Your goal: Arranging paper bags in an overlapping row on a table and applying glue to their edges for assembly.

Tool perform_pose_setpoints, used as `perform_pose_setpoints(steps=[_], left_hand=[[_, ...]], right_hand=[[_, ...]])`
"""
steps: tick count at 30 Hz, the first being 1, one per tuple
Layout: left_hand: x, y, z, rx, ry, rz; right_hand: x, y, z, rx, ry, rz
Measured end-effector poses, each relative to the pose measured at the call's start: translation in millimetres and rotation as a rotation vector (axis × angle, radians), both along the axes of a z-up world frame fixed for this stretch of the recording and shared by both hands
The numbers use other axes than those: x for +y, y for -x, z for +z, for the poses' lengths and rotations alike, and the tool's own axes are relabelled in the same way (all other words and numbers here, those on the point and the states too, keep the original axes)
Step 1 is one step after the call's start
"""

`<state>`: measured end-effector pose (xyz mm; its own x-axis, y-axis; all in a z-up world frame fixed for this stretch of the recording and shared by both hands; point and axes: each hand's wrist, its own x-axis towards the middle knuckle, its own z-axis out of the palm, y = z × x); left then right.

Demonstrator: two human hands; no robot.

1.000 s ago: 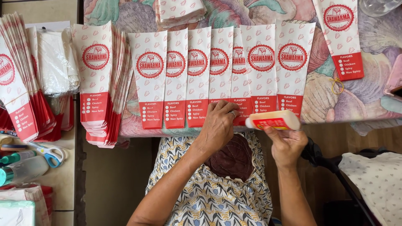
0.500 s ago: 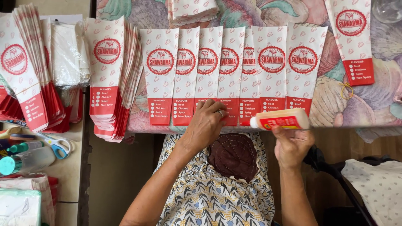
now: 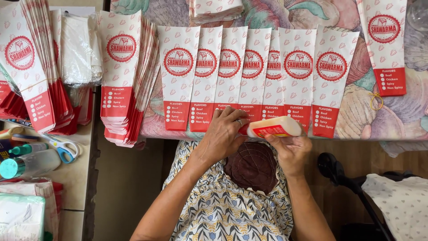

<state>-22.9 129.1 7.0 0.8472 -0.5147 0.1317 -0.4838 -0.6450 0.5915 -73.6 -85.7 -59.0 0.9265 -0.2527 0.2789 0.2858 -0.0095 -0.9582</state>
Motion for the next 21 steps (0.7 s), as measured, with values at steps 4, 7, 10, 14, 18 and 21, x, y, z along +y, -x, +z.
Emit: perform_pose_setpoints(steps=[4,7,10,14,18,21], left_hand=[[0,0,3,-0.012,0.021,0.016],[-3,0,-4,-0.015,0.043,0.046],[-6,1,-8,-0.016,0.051,0.08],[-9,1,-15,-0.047,0.111,0.1],[-11,0,-19,-0.058,0.13,0.117],[-10,1,-16,-0.064,0.144,0.119]], right_hand=[[-36,9,-9,0.0,-0.012,-0.048],[-52,9,-17,-0.036,-0.066,-0.108],[-49,9,-16,-0.06,-0.068,-0.155],[-28,9,-23,-0.036,-0.037,-0.123],[7,3,15,-0.005,0.01,-0.028],[5,5,4,0.027,0.017,-0.018]])
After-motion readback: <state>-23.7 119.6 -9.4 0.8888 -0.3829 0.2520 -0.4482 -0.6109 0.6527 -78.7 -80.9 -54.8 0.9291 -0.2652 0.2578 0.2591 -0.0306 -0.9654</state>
